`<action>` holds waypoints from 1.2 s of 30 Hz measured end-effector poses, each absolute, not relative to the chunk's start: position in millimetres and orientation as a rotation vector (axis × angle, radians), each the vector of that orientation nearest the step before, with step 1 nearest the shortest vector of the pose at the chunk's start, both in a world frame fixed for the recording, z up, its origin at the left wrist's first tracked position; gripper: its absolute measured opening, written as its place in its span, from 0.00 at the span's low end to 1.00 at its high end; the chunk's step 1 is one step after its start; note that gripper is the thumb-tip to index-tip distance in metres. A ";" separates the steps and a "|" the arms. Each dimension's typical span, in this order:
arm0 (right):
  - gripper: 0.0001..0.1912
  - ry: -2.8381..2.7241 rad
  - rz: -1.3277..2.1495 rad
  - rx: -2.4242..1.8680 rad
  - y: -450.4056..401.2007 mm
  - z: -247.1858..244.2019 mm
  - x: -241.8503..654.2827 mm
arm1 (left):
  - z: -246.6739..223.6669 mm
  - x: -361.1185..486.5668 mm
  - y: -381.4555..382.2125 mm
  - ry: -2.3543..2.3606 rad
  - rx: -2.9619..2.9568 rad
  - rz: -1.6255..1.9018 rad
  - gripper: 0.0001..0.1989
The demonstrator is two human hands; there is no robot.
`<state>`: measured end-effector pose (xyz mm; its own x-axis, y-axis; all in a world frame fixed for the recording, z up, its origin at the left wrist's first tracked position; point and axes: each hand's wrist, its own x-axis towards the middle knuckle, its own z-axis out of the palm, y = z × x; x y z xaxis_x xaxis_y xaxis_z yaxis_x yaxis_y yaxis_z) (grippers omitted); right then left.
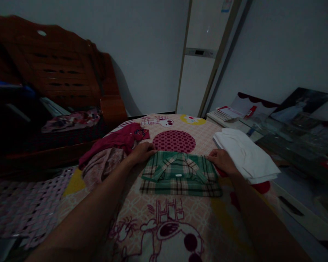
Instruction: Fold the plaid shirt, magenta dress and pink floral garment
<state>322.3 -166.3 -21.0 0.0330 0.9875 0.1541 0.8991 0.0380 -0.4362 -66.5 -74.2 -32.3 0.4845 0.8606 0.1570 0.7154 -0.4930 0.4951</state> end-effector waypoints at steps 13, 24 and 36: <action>0.05 -1.929 0.391 -1.607 -166.2 -27.1 311.0 | -32.4 -65.7 -78.1 1.197 1.938 0.690 0.15; 0.11 -1.663 0.808 -1.743 -169.8 -21.2 310.9 | -23.3 -64.1 -88.5 1.253 1.536 0.532 0.17; 0.14 -1.390 0.550 -1.576 -195.4 37.8 319.4 | 35.2 -15.3 -80.1 1.241 1.623 0.831 0.09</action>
